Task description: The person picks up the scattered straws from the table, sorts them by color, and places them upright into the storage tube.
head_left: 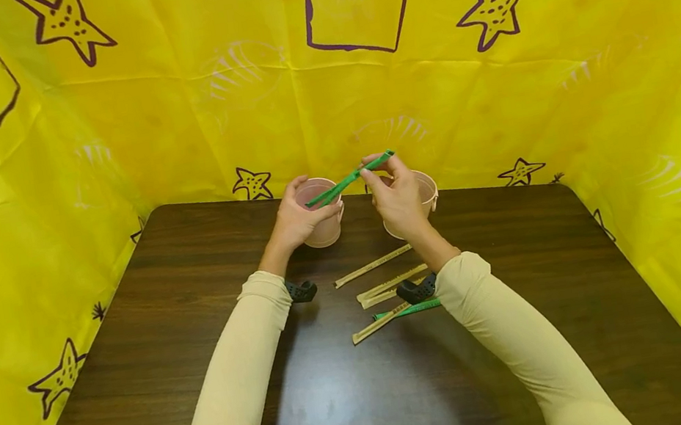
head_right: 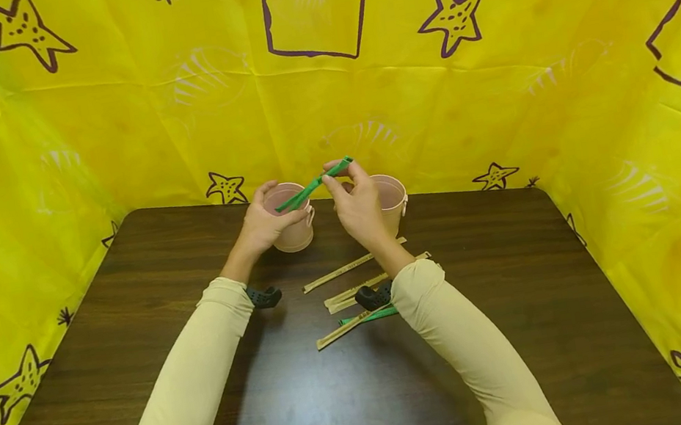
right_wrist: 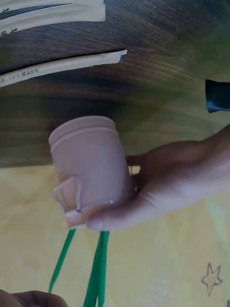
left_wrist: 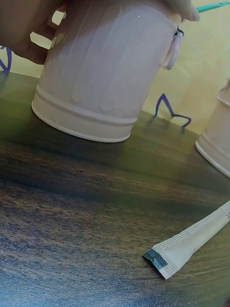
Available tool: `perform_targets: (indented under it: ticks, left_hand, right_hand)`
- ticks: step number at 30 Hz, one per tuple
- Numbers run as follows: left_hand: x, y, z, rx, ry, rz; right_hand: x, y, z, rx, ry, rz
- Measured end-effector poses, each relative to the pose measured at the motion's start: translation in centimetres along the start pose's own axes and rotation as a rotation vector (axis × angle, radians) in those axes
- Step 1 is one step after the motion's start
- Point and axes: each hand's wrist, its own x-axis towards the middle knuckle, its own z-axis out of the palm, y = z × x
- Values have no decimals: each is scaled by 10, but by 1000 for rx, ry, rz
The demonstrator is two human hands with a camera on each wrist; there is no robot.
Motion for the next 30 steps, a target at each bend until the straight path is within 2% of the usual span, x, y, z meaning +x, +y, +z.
perform_targets:
  ticks: [8, 18, 26, 30]
  left_hand:
    - [3, -2, 1, -26, -8, 15]
    - [1, -2, 0, 2, 8, 28]
    - [1, -1, 0, 11, 10, 26]
    - [1, -2, 0, 15, 5, 23]
  right_hand:
    - [8, 20, 7, -150, -34, 33]
    - [14, 34, 11, -133, 5, 147]
    - [12, 36, 8, -161, -48, 127]
    - [7, 34, 3, -251, -92, 149]
